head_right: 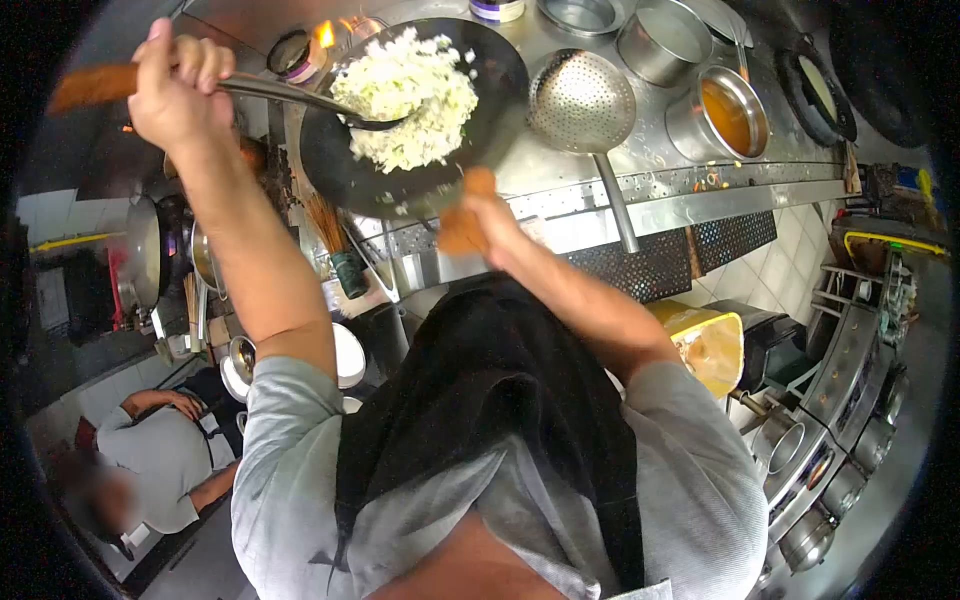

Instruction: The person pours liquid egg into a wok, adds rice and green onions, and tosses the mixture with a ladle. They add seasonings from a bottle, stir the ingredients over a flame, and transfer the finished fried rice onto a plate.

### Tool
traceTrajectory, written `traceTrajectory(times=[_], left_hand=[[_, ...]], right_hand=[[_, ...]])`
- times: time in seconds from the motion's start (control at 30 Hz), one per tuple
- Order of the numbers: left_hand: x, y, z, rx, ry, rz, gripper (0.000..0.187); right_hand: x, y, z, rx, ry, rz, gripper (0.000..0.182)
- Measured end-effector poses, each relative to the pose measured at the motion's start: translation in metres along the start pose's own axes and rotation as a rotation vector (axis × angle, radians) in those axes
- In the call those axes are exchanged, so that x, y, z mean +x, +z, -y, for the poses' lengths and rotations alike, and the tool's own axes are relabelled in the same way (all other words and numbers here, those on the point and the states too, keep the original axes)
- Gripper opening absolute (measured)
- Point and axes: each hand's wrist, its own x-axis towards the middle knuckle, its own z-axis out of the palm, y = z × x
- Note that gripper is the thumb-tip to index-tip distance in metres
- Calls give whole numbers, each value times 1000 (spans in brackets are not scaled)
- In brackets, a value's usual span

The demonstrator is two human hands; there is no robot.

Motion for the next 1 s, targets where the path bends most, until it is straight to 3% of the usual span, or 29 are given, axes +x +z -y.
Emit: traceTrajectory(times=[0.1,0.2,0.3,0.37,0.43,0.47,0.53,0.67,0.77,0.9,1.0], left_hand=[[-26,25,51,41,105,-107,32],[-44,0,134,30,-87,-186,24],[-8,-29,126,-25,-151,-244,27],[-7,-34,114,56,-40,-204,25],[-23,-29,149,239,23,-184,29],[-22,-34,166,108,-19,-145,27],[0,-32,155,65,-97,-154,26],[4,-9,101,61,122,-117,28],[-12,-34,183,26,-46,-197,28],[29,-18,130,62,-198,-184,30],[7,-17,130,-22,62,-113,27]], right_hand=[[66,18,10,29,33,-6,28],[100,16,5,21,-22,-19,24],[111,8,5,-24,55,100,28],[110,12,6,-35,-4,51,33],[107,5,2,-51,-38,-13,38],[105,-5,-6,-72,-40,20,43],[90,-13,0,-104,-62,62,48],[22,-45,-1,-81,-41,-32,55],[-9,-84,-13,-4,74,-112,55],[-49,-96,-9,-58,-35,-176,55],[-41,-123,-29,19,32,-200,55]])
